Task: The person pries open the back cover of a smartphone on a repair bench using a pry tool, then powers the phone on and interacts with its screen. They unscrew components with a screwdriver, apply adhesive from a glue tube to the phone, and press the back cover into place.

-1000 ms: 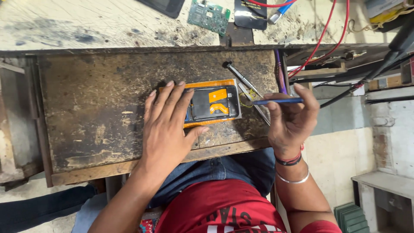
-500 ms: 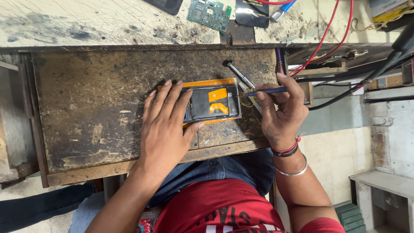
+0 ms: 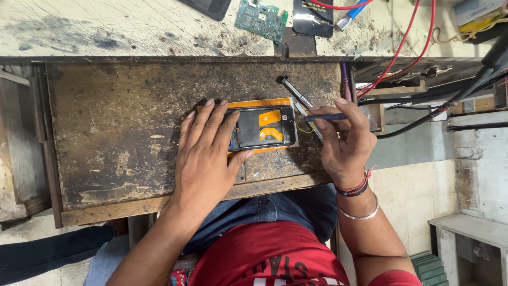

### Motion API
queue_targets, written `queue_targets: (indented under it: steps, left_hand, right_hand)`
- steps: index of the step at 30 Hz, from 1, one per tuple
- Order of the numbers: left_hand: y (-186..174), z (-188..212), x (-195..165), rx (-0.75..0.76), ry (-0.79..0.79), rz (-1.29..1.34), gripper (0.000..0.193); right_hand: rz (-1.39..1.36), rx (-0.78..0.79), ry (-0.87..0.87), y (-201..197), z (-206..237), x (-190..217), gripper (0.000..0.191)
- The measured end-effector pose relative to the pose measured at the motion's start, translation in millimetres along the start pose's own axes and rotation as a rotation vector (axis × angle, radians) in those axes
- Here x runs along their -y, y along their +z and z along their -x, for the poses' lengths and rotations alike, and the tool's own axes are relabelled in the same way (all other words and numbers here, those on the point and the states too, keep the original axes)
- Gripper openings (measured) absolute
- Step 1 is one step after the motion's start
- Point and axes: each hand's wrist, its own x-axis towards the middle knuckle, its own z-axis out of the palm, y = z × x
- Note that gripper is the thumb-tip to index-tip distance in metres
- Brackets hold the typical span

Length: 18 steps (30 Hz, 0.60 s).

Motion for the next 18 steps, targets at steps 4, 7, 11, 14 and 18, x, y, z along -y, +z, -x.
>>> queue_targets:
  steps: [4,7,11,14,18]
  left_hand:
    - [-0.4,0.9,1.4,-0.023,0.029,0.020,0.069]
    - [-0.3,0.8,1.1,-0.067,0.093,0.048,0.063]
    - [-2.9,2.9,-1.1,-0.088,0.189,0.124,0.045]
    - [-2.4,2.5,-3.2,-0.117,0.206,0.166,0.029]
    - [-2.2,5.3,-2.2,-0.140,0.187,0.197,0.011]
  right_hand:
    - [-0.134,-0.018,0.056,1.8,5.4,-0.9,0.048]
    - [-0.279,-0.007,0.091,5.1,13.9,5.8,0.047]
    - [-0.409,0.058,0.033,21.1,28.6,20.1,0.043]
    - [-0.438,0.089,-0.019,31.6,32.2,24.2,0.043]
    - [-0.481,0.089,-0.020,37.3,32.6,24.2,0.043]
